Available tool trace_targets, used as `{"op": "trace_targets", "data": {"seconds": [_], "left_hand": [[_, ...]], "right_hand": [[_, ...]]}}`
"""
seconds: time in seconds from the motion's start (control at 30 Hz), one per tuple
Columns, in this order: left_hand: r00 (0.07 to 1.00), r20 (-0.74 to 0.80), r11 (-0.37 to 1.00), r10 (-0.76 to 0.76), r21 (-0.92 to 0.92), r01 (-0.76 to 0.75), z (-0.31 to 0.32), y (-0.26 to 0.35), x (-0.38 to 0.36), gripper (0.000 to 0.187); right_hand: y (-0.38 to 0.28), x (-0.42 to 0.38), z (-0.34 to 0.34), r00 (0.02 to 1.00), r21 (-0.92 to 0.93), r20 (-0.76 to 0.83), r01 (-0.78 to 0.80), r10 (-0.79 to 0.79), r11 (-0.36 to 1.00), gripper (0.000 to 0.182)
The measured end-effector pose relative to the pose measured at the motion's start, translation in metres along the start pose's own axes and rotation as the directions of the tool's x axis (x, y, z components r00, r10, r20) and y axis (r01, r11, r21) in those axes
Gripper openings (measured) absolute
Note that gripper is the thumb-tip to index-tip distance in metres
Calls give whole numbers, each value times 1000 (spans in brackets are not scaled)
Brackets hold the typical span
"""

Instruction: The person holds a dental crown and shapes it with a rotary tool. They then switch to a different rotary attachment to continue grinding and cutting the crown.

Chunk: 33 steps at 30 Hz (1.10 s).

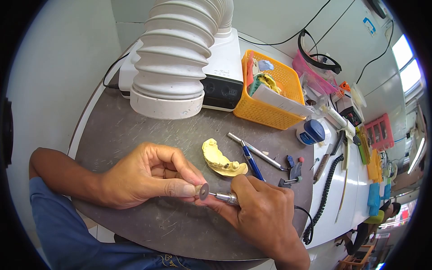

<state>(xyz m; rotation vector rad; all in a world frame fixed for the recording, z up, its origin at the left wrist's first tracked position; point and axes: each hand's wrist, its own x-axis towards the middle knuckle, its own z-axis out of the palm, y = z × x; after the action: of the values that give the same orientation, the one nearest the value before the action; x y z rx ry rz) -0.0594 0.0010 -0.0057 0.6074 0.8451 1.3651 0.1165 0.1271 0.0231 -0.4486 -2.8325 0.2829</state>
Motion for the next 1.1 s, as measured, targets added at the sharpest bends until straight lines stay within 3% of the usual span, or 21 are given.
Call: {"op": "trace_targets", "data": {"seconds": [1.1], "left_hand": [[1000, 9, 1000, 25, -8, -24, 0, -2, 1, 14]], "right_hand": [[-3, -1, -1, 997, 23, -50, -56, 57, 998, 48]]}}
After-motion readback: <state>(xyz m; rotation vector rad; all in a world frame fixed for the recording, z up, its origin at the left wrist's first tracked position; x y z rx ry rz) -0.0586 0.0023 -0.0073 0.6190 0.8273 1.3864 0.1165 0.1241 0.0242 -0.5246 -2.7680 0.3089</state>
